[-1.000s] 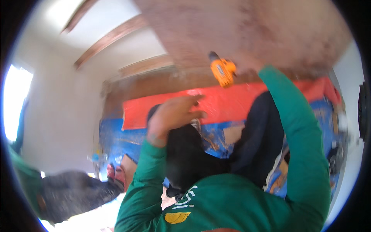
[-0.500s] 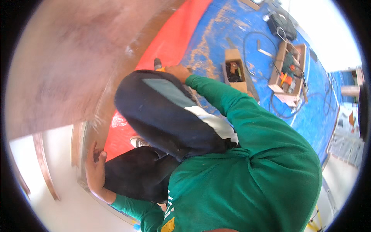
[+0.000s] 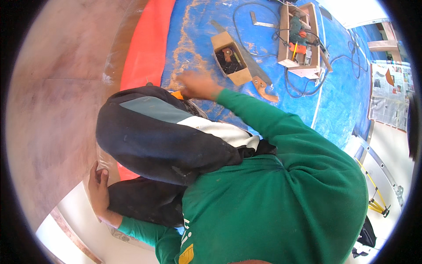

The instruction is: The person uses a cordless drill to fasten screws into a wooden panel attached to a staircase. They repeatedly position screws and drive them in, working along the edge of the panel while seated on the floor.

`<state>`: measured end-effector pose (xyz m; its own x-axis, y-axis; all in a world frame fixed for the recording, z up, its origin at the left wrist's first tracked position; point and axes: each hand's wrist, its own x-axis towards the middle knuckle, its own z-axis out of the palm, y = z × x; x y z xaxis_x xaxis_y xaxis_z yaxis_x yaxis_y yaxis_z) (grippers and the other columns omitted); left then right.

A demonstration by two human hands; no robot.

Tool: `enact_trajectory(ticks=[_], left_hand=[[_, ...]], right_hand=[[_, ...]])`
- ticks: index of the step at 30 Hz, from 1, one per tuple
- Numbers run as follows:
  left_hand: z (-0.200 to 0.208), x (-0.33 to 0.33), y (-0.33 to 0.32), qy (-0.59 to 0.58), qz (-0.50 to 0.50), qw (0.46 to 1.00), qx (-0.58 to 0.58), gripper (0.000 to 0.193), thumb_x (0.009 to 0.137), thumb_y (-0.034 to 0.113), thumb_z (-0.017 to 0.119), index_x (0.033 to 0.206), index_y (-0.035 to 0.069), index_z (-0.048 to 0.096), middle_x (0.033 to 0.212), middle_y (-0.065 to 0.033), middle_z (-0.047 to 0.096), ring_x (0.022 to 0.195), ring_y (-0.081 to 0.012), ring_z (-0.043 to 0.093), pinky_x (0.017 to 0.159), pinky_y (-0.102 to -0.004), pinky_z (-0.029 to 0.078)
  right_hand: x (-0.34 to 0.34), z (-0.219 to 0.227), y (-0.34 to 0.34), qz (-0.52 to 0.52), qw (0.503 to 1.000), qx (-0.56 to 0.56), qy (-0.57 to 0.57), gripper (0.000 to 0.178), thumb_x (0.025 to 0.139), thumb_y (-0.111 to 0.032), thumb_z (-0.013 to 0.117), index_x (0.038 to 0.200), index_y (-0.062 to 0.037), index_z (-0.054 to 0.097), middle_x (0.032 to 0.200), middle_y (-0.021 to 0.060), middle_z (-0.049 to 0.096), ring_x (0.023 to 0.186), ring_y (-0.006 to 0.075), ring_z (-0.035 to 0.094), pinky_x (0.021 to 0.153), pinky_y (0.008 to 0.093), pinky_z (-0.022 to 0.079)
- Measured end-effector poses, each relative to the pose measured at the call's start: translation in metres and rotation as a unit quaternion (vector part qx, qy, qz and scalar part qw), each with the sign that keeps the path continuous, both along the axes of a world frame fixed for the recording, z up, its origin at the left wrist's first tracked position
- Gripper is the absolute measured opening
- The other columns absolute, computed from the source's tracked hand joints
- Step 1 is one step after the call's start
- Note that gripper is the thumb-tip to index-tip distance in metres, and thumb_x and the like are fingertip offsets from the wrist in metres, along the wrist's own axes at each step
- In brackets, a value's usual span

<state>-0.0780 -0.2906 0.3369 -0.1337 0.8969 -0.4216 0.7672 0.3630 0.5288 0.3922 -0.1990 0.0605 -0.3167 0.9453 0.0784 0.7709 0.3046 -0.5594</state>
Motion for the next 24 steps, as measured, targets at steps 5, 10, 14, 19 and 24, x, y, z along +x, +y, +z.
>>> enact_trajectory(ticks=[5,10,14,19,24], left_hand=[[0.001,0.0,0.003,-0.019,-0.014,1.0,-0.004,0.065,0.111,0.041,0.071,0.16,0.002,0.056,0.114,-0.0088,0.069,0.108,-0.0176,0.062,0.1,-0.0309,0.048],[0.004,-0.001,-0.002,-0.031,-0.009,0.999,0.0,0.064,0.111,0.04,0.07,0.162,0.003,0.055,0.117,-0.0088,0.067,0.108,-0.0182,0.062,0.102,-0.0316,0.048],[0.01,-0.001,-0.011,0.011,-0.01,1.0,0.007,0.063,0.112,0.037,0.069,0.162,0.003,0.054,0.12,-0.0104,0.068,0.11,-0.0199,0.063,0.104,-0.0336,0.048],[0.016,0.0,-0.025,0.011,0.019,1.0,0.003,0.06,0.113,0.033,0.068,0.163,0.003,0.053,0.126,-0.0129,0.069,0.116,-0.0235,0.064,0.106,-0.0352,0.048],[0.021,-0.001,-0.029,-0.012,0.005,1.0,0.017,0.059,0.114,0.032,0.066,0.163,0.003,0.053,0.128,-0.0147,0.07,0.121,-0.024,0.064,0.108,-0.0353,0.048]], right_hand=[[0.149,0.02,-0.031,-0.219,0.971,-0.046,-0.085,0.018,0.093,-0.013,0.064,0.1,-0.0035,0.079,0.1,0.0229,0.078,0.095,0.0456,0.075,0.086,0.0586,0.061],[0.2,-0.004,-0.034,-0.176,0.968,-0.067,-0.167,0.016,0.091,-0.014,0.067,0.089,-0.0045,0.08,0.097,0.0224,0.079,0.094,0.0441,0.077,0.085,0.0576,0.062],[0.183,-0.031,-0.022,-0.163,0.945,-0.066,-0.276,0.013,0.091,-0.014,0.07,0.088,-0.01,0.082,0.096,0.0155,0.081,0.099,0.0376,0.078,0.083,0.0535,0.061],[0.162,-0.056,-0.009,-0.226,0.908,-0.057,-0.349,0.014,0.093,-0.016,0.07,0.092,-0.0156,0.084,0.097,0.0087,0.082,0.106,0.0306,0.075,0.087,0.0516,0.054],[0.158,-0.059,-0.009,-0.249,0.897,-0.092,-0.354,0.016,0.094,-0.016,0.069,0.096,-0.0168,0.085,0.1,0.0057,0.083,0.107,0.0288,0.072,0.089,0.0531,0.047]])
